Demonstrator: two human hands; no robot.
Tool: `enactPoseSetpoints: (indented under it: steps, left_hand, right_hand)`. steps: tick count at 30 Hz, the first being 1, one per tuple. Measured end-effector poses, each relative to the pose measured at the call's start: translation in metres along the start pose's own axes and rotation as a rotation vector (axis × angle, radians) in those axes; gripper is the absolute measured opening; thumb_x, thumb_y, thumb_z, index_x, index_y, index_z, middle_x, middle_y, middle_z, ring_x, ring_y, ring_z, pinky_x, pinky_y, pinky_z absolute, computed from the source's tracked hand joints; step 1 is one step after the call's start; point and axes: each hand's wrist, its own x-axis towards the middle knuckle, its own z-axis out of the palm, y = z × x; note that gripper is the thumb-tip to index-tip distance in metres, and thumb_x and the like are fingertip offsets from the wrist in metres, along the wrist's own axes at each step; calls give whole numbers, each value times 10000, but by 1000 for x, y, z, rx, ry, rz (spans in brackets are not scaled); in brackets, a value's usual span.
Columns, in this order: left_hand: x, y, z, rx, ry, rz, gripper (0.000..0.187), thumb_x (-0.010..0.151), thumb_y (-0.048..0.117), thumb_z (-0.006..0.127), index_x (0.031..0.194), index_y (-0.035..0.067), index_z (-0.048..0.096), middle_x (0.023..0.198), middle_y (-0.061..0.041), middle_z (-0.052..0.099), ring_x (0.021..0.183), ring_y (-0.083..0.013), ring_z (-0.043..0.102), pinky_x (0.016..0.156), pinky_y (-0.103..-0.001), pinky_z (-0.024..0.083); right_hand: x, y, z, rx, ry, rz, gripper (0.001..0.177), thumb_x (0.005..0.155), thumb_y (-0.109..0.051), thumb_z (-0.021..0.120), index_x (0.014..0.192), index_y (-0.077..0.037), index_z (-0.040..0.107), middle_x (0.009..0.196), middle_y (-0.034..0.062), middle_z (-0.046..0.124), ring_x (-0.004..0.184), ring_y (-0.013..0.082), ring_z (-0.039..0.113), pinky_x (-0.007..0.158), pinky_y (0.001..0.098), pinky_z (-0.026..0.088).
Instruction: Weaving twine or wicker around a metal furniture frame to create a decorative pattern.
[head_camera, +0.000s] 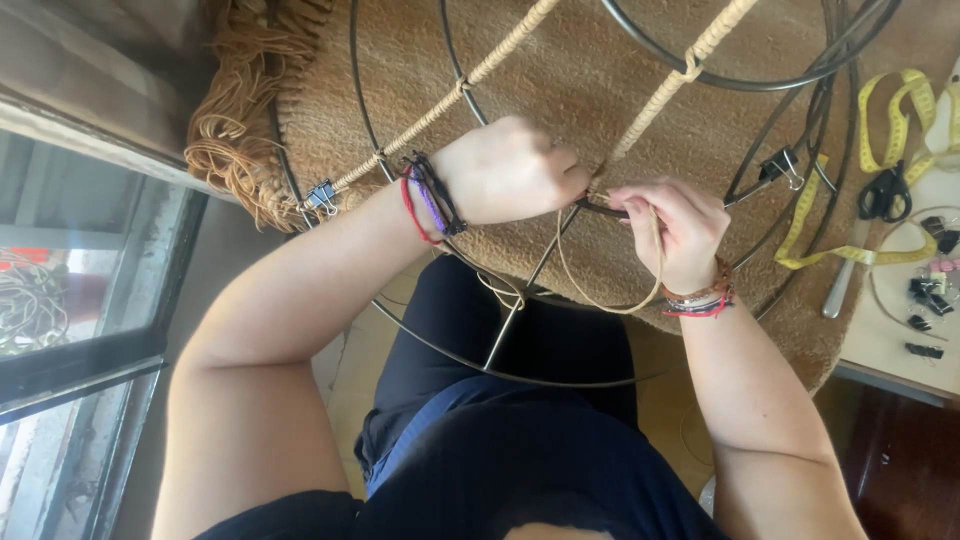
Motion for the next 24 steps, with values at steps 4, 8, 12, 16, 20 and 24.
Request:
enactPoseSetpoints:
  steps: [4, 8, 12, 16, 20, 24]
  left_hand:
    - [8, -2, -10, 28, -17, 56, 198, 915, 264, 713, 749, 258, 605, 634, 121, 578, 525, -68, 630, 555, -245, 538]
    - [14, 1, -17, 5, -25, 64, 173, 882, 190, 740, 745, 233, 644, 622, 105, 593, 477, -77, 613, 519, -246, 536]
    - [12, 5, -12, 2, -52, 16, 185, 896, 238, 719, 743, 222, 617, 636, 86, 591, 491, -91, 619, 528, -247, 525]
    - [11, 3, -8, -111, -84, 2, 162, 902, 193, 701, 749, 202, 647, 635, 66, 619, 475, -90, 617, 536, -250, 543]
    - [8, 3, -5, -88, -74, -60, 163, 920, 231, 697, 763, 214, 655, 641, 94, 613, 493, -83, 620, 545, -232, 530]
    - [-1, 9, 1, -82, 12, -173, 178, 979, 212, 651, 807, 172, 631, 658, 72, 586, 544, -110, 642, 568, -250, 550]
  right_hand:
    - [1, -3, 3, -26, 17, -10, 252, 1071, -106, 651, 885, 15, 772, 763, 123, 736, 644, 332, 696, 588, 410, 558]
    - [9, -11, 2, -57, -16, -11, 244, 1074, -111, 641, 897, -2, 769, 757, 117, 725, 641, 349, 690, 570, 422, 557]
    - [9, -10, 2, -22, -31, 38, 271, 1096, -111, 596, 902, 8, 744, 753, 126, 720, 638, 352, 694, 553, 419, 555]
    - [8, -8, -3, -19, -67, -7, 326, 1105, -129, 576, 851, 15, 720, 701, 133, 686, 554, 304, 651, 511, 395, 528]
    - [3, 4, 0, 32, -43, -138, 341, 1081, -142, 593, 803, 5, 726, 715, 129, 705, 580, 354, 665, 539, 424, 540]
    - [-7, 15, 2, 81, -1, -224, 351, 1079, -142, 556, 837, 23, 750, 768, 144, 738, 635, 345, 703, 585, 433, 563]
